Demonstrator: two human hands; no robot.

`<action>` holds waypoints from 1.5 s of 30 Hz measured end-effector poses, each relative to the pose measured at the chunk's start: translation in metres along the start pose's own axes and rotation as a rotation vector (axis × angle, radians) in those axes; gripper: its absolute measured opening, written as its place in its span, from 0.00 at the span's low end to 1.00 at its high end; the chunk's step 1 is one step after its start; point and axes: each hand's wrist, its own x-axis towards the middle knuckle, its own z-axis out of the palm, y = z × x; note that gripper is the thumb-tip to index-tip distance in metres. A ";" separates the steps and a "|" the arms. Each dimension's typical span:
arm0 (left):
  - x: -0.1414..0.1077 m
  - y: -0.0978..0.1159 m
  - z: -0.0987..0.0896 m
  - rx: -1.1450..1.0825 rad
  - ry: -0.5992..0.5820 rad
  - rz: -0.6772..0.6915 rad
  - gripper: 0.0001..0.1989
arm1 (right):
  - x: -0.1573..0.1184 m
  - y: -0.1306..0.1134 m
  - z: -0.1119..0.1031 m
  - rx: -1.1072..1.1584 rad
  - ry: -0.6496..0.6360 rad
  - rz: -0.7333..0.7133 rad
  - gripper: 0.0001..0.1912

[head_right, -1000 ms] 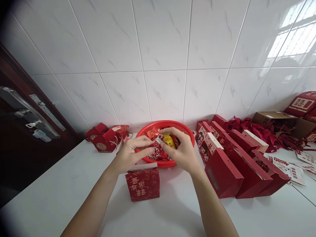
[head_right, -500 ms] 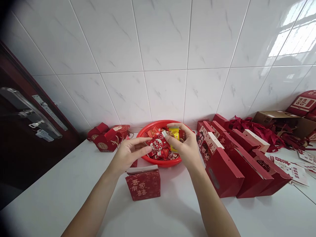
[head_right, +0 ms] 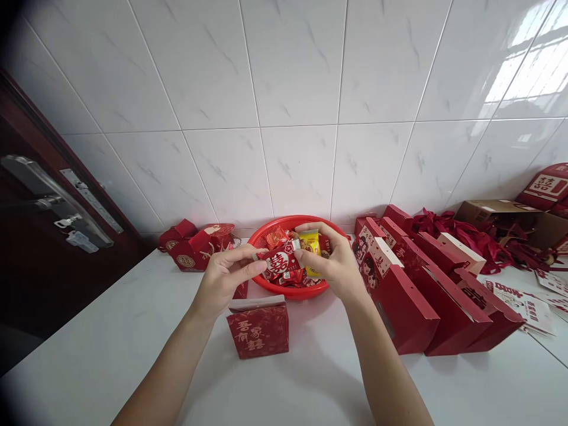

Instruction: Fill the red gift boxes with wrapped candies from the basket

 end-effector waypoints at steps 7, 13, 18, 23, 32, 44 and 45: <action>-0.002 0.001 0.005 -0.159 0.028 -0.050 0.16 | -0.001 0.002 0.000 -0.008 -0.064 -0.042 0.16; -0.003 -0.004 0.007 -0.159 0.028 -0.059 0.14 | -0.002 0.002 0.000 0.031 -0.069 -0.043 0.17; -0.017 0.002 -0.021 0.230 -0.052 0.029 0.17 | -0.001 0.000 -0.007 0.005 -0.018 -0.048 0.17; -0.039 0.015 -0.053 0.619 -0.388 -0.061 0.10 | -0.001 -0.004 -0.015 -0.069 -0.036 -0.044 0.16; -0.029 -0.027 -0.040 0.435 -0.244 -0.149 0.12 | -0.006 -0.013 -0.015 -0.235 -0.125 -0.194 0.13; -0.015 -0.036 -0.025 0.352 -0.450 -0.138 0.18 | -0.005 -0.010 -0.017 -0.453 -0.310 -0.342 0.11; -0.015 -0.037 -0.028 0.375 -0.482 -0.147 0.21 | -0.004 -0.008 -0.015 -0.458 -0.323 -0.337 0.11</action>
